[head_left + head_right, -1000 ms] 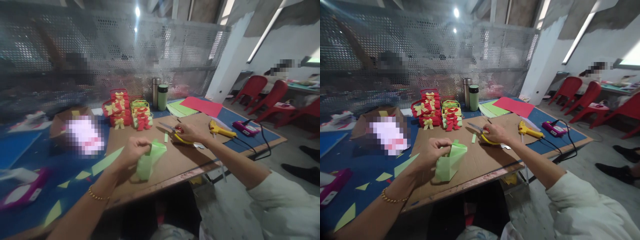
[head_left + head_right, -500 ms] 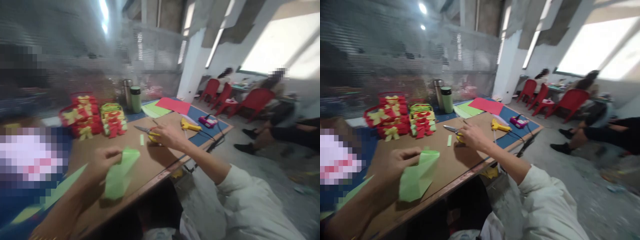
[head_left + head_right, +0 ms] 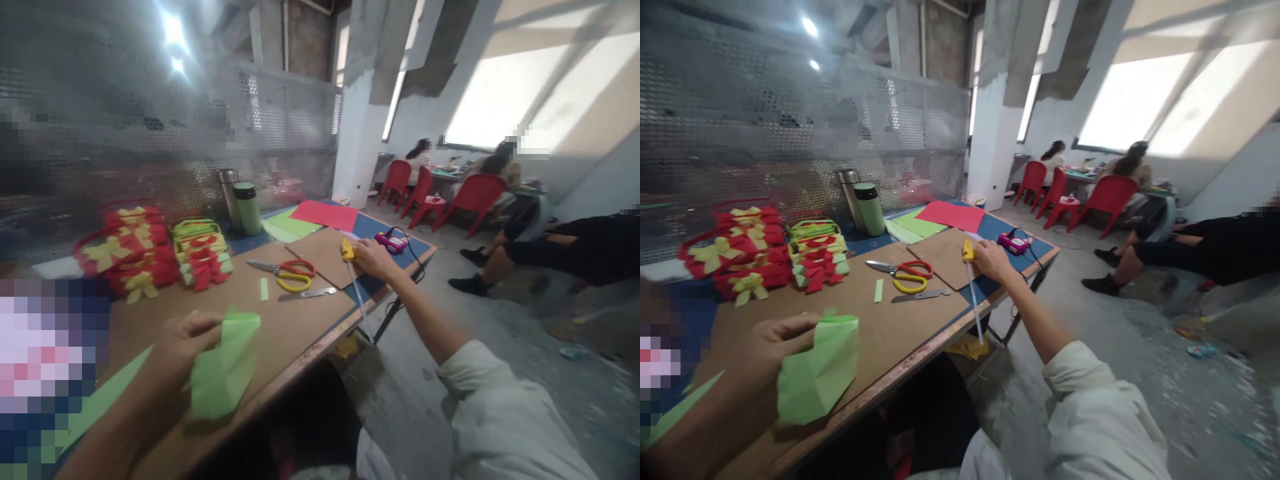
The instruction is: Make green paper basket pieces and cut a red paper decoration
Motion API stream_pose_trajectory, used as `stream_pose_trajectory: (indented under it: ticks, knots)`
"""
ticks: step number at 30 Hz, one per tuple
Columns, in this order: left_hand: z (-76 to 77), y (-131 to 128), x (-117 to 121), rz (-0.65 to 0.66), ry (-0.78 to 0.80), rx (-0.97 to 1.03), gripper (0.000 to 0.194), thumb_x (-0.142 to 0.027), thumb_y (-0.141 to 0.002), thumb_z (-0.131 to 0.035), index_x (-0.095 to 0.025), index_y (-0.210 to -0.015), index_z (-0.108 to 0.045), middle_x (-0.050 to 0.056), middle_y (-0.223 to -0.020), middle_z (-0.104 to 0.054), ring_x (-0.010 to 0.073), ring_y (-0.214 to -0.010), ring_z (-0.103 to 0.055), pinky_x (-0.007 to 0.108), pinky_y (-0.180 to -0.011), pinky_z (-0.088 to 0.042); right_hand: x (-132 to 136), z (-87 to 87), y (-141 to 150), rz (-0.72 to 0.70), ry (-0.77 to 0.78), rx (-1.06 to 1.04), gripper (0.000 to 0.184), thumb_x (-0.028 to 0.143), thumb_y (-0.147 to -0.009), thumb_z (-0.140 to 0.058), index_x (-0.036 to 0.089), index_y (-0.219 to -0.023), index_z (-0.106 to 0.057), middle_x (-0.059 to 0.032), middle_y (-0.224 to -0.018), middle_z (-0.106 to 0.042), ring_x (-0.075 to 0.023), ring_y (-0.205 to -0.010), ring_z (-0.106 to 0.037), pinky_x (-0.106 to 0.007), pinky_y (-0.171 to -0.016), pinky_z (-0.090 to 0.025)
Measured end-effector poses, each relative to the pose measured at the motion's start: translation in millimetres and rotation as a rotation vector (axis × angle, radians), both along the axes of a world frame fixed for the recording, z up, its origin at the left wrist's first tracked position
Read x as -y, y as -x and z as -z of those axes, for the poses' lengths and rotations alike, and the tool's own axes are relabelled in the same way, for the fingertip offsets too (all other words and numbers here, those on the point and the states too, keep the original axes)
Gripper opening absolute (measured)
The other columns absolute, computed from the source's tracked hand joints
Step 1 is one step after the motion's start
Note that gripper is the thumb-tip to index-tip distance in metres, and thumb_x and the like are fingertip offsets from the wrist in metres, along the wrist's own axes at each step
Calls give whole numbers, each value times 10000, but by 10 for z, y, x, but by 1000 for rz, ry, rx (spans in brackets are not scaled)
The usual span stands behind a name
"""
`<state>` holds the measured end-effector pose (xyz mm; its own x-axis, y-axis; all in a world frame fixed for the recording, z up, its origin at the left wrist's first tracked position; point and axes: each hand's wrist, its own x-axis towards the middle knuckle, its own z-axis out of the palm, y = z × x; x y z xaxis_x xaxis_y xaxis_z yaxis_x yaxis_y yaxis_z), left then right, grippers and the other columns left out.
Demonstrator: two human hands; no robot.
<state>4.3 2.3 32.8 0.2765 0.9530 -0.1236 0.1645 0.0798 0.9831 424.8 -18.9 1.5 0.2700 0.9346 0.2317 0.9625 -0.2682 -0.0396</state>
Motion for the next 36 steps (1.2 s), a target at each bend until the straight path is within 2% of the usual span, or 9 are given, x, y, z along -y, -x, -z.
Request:
stream_pose_trajectory:
  ticks: [4, 8, 12, 17, 20, 25, 27, 31, 36]
  knots:
    - [-42, -16, 71, 85, -1, 38, 311, -391, -619, -878, -123, -752, -792, 31, -637, -660, 115, -514, -517, 209, -463, -351, -178, 161, -86, 12, 61, -52, 317, 174, -957, -487, 96, -1174, -705, -235, -1201, -702, -301, -1055, -666, -344, -836, -478]
    - [-11, -13, 46, 60, -4, 70, 302, -387, -634, -856, -112, -718, -766, 17, -608, -612, 101, -505, -489, 202, -458, -332, -231, 250, -151, 25, 24, -74, 338, 213, -954, -461, 57, -1137, -699, -295, -1132, -694, -365, -1059, -663, -432, -856, -501]
    - [33, 2, 12, 72, -53, 59, 253, -359, -654, -812, -121, -658, -726, 8, -626, -570, 98, -531, -469, 201, -460, -312, -92, 188, -62, -81, -51, -144, 420, 304, -992, -396, 127, -1277, -648, -213, -1150, -704, -324, -1057, -675, -407, -885, -526]
    - [60, 4, -7, 83, -224, 35, 181, -303, -706, -735, -142, -626, -720, 11, -671, -557, 103, -595, -454, 208, -502, -319, 220, 31, 440, -410, -245, -682, 543, 675, -945, -467, 223, -1124, -710, -113, -1061, -709, -275, -904, -695, -366, -782, -572]
    - [65, 6, -15, 101, -256, 30, 164, -287, -701, -721, -146, -618, -720, 16, -664, -564, 113, -602, -468, 218, -512, -335, 412, -77, 857, -489, -204, -857, 544, 706, -951, -451, 230, -923, -715, -87, -912, -706, -253, -841, -665, -350, -749, -551]
    - [26, 1, 51, 57, -234, 24, 120, -240, -718, -690, -148, -664, -745, 19, -685, -604, 116, -616, -488, 212, -514, -339, 603, -258, 1388, -701, -110, -899, 528, 672, -983, -424, 235, -811, -667, -78, -874, -685, -219, -777, -618, -326, -714, -520]
    - [16, 0, 76, 54, -223, 26, 121, -236, -727, -685, -150, -681, -758, 18, -695, -619, 111, -612, -492, 208, -511, -340, 628, -300, 1497, -777, -84, -891, 492, 647, -989, -433, 250, -853, -690, -84, -959, -706, -229, -814, -637, -343, -761, -532]
    - [35, 7, 61, 69, -188, 56, 123, -261, -712, -720, -159, -716, -789, 13, -686, -656, 99, -563, -497, 208, -505, -362, 643, -299, 1572, -874, -87, -851, 427, 594, -998, -464, 308, -1185, -720, -85, -1165, -708, -289, -1054, -666, -407, -940, -529]
    - [62, 21, 21, 96, -173, 49, 133, -258, -698, -736, -160, -735, -818, 33, -673, -695, 113, -575, -544, 199, -492, -377, 633, -233, 1547, -983, -124, -806, 381, 477, -1046, -447, 313, -1330, -641, -78, -1232, -700, -272, -1144, -659, -384, -974, -532]
